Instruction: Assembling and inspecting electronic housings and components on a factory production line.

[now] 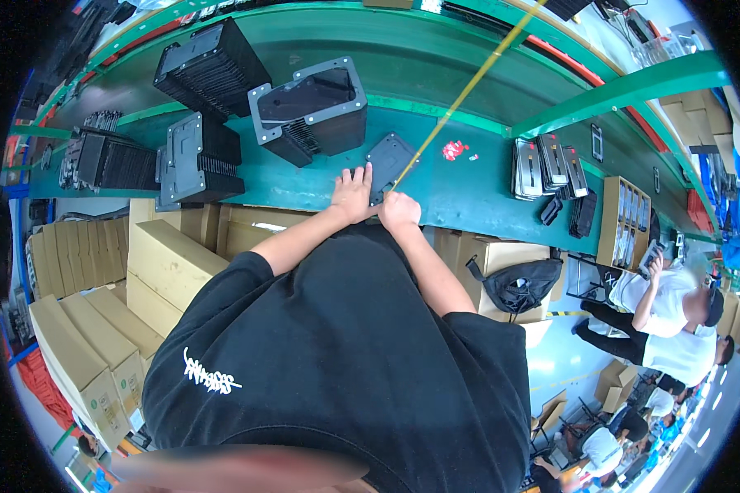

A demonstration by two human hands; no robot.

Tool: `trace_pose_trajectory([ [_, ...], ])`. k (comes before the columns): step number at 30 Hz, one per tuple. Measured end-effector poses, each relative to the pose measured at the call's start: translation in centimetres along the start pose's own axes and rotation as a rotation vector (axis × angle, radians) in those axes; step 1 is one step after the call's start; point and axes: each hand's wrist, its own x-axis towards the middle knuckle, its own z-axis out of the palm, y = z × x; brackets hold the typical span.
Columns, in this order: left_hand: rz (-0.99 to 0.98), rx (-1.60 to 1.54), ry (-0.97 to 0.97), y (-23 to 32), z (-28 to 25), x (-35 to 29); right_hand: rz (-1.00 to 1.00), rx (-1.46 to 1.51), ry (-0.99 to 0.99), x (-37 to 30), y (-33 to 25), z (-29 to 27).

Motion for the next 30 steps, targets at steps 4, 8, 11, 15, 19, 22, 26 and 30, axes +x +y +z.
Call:
trace_pose_trajectory([
  [4, 0.077, -0.271, -0.020, -3.3, -0.5, 1.5, 0.079, 0.082, 0.011, -0.1, 0.6, -0.8],
  [8, 0.189, -0.821, -0.146, -5.1, -5.8, 0.4, 0.151, 0.212, 0.025, -0.9, 1.2, -1.6],
  [11, 0.493, -0.569, 0.203, -4.0, -13.9, -4.3, 0.131, 0.354, 0.055, -1.4, 2.8, -3.0],
  [15, 0.594, -0.041, 0.528, -5.4, -25.1, -7.6, 0.078, 0.606, 0.100, -2.2, 4.7, -5.9],
  [19, 0.483, 0.009, 0.600, -10.4, -28.5, -6.4, 0.080, 0.787, 0.097, -2.4, 5.2, -9.0],
  [22, 0.429, 0.007, 0.497, -14.5, -27.9, -4.7, 0.045, 0.861, 0.148, -1.8, 5.1, -10.4],
  [26, 0.419, -0.065, 0.397, -15.8, -26.9, -4.8, 0.071, 0.951, 0.098, -1.5, 4.8, -11.0],
  [30, 0.434, -0.224, 0.366, -15.6, -26.1, -3.6, -0.041, 1.041, 0.225, -1.4, 4.5, -11.0],
])
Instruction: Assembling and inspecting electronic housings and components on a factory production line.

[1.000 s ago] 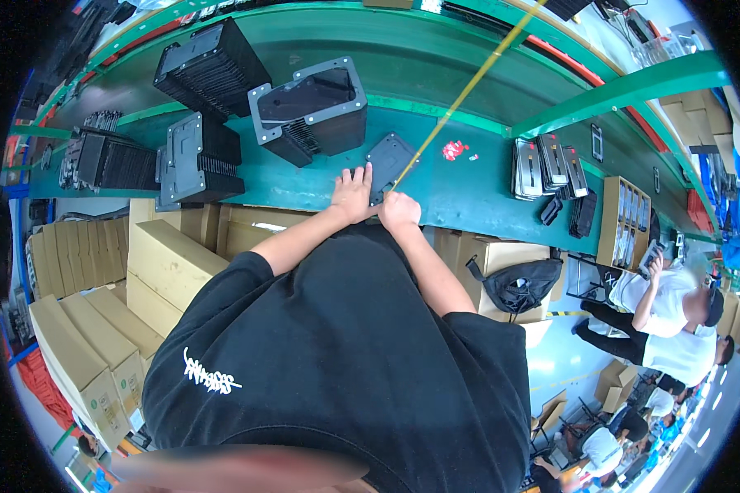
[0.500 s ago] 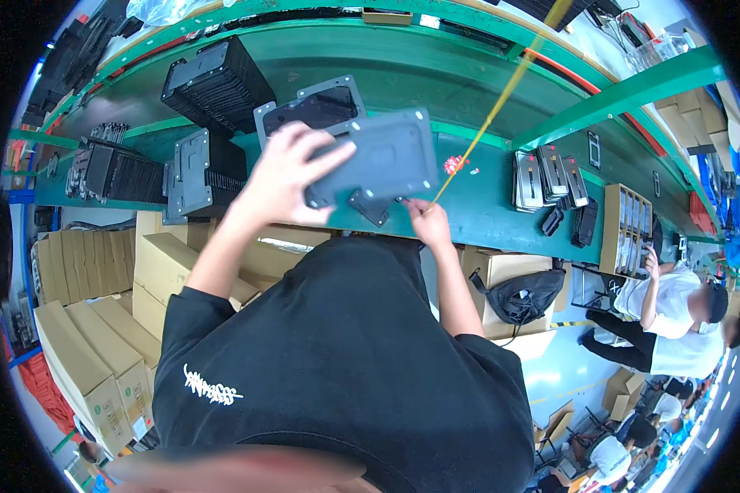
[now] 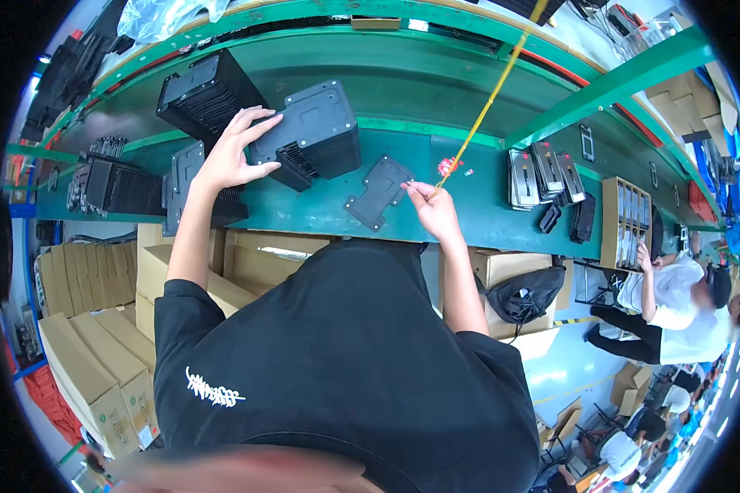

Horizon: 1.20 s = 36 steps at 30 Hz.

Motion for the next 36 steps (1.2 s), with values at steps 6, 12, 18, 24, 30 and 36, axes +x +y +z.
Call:
trace_pose_trajectory([
  [6, -0.069, 0.016, 0.091, 0.7, 1.6, 0.1, -0.044, 0.105, 0.031, 0.5, 0.0, -1.3],
  [12, -0.158, 0.093, 0.068, 0.9, 1.9, 0.0, -0.134, 0.336, 0.253, 1.7, -5.5, -2.0],
  [18, -0.353, -0.005, 0.059, 2.8, 2.5, 1.7, 0.154, -0.495, 0.138, 3.5, 5.9, -3.9],
  [24, -0.360, 0.016, 0.139, 1.8, 3.4, 1.3, 0.672, -0.918, -0.266, -1.7, 11.0, -2.5],
  [30, -0.360, 0.017, 0.190, 2.2, 4.3, 1.3, 0.713, -0.914, -0.297, -1.0, 11.2, -2.5],
  [36, -0.392, 0.004, 0.209, 2.9, 4.3, 1.5, 0.711, -0.901, -0.297, -1.2, 11.0, -2.5],
])
